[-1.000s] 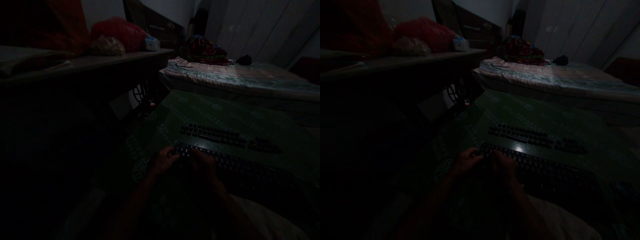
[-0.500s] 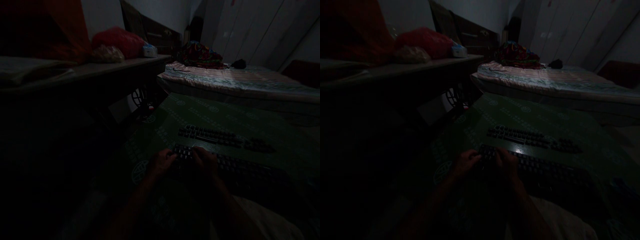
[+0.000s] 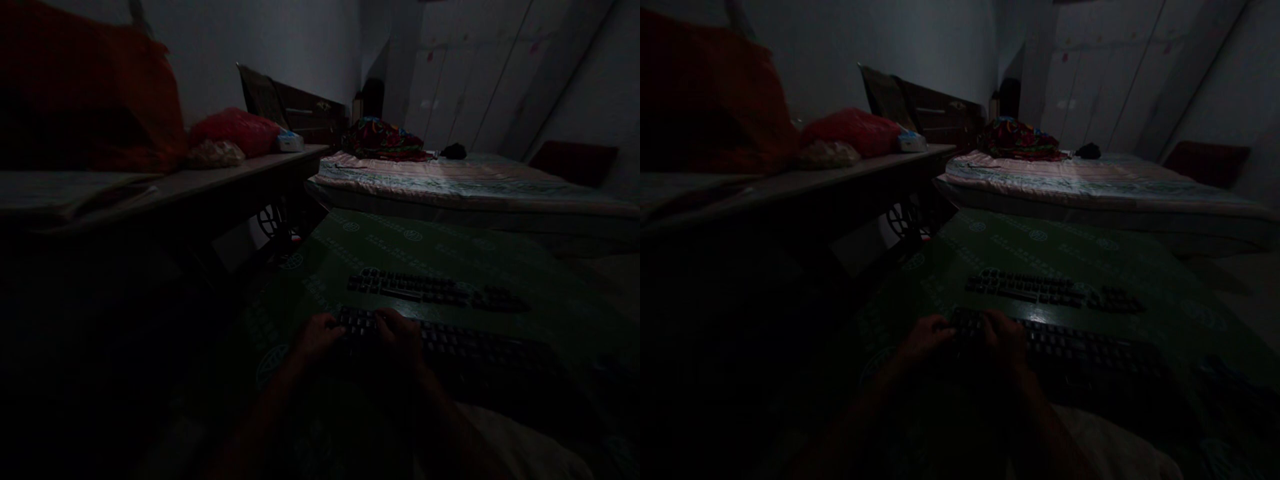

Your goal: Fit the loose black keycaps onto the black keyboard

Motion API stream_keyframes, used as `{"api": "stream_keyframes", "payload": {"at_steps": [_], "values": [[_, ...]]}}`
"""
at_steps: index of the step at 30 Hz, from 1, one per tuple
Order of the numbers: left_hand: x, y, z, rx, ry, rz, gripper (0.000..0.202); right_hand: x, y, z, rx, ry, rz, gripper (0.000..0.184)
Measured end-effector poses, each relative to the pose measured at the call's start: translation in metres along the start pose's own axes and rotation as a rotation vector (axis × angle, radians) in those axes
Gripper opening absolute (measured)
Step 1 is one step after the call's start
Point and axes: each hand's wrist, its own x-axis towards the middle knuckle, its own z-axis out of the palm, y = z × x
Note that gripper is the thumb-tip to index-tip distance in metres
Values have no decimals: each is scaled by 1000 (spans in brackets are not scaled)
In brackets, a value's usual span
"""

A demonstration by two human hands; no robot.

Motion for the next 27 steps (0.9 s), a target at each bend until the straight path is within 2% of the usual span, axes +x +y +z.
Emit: {"api": "stream_keyframes", "payload": {"at_steps": [8, 27], "values": [[8, 3, -8, -59, -76, -13, 26, 3, 1, 0, -11, 17, -21, 26], [20, -3, -13, -176, -189, -30, 29, 2, 0, 1, 39, 4, -14, 28]]}}
